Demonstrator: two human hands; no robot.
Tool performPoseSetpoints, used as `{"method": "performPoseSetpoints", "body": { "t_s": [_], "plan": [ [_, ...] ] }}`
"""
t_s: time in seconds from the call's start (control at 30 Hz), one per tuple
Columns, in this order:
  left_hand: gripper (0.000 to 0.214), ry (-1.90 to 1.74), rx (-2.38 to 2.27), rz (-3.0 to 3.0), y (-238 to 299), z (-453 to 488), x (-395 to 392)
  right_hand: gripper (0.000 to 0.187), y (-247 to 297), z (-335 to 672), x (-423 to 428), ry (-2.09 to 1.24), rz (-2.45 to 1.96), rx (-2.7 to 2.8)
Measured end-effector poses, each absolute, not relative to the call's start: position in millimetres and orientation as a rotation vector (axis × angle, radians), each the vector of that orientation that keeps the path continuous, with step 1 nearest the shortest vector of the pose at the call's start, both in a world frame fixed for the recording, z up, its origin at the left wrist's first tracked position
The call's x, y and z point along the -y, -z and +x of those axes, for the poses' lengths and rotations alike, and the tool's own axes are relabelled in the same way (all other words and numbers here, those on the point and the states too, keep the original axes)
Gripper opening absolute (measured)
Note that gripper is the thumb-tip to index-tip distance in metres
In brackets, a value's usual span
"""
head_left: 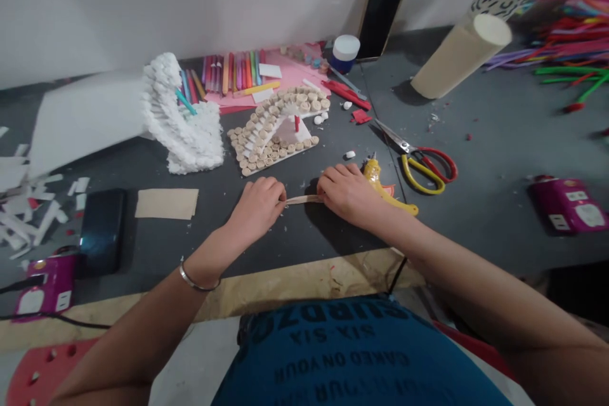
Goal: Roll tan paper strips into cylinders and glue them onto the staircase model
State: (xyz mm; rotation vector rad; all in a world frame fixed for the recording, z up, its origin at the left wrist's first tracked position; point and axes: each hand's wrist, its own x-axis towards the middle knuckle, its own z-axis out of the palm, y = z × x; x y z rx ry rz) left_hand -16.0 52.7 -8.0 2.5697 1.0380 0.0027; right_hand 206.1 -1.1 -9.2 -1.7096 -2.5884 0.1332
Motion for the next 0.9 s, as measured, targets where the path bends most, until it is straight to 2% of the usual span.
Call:
{"method": "performPoseSetpoints", "body": {
  "t_s": [0.27, 0.33, 0.47, 0.53, 0.7, 0.9],
  "plan": [
    [0.005, -0.067, -1.071, 2.258, -2.3, -25.4, -55.5, 0.009, 8.0, 212.2, 4.5, -0.651, -1.614, 2.387],
    [0.006, -0.101, -1.036, 2.342, -2.4, -28.2, -57.9, 0.010, 9.1, 213.8, 2.7, -0.578, -1.563, 2.420],
    [0.013, -0.280, -0.946, 2.738, 7.8, -34.8, -60.8, 0.019, 14.9, 215.1, 0.7, -0.142, -1.440, 2.538],
    [0.018, -0.296, -0.871, 2.860, 15.9, -39.1, -60.2, 0.022, 18.2, 214.2, 3.0, -0.034, -1.358, 2.603],
    [0.021, -0.283, -0.805, 2.917, 29.4, -48.6, -52.9, 0.027, 20.9, 209.6, 15.2, -0.016, -1.330, 2.673],
    [0.018, -0.336, -0.965, 2.787, 33.6, -50.2, -41.8, 0.022, 28.5, 204.6, 27.1, 0.020, -1.477, 2.552]
  ]
}}
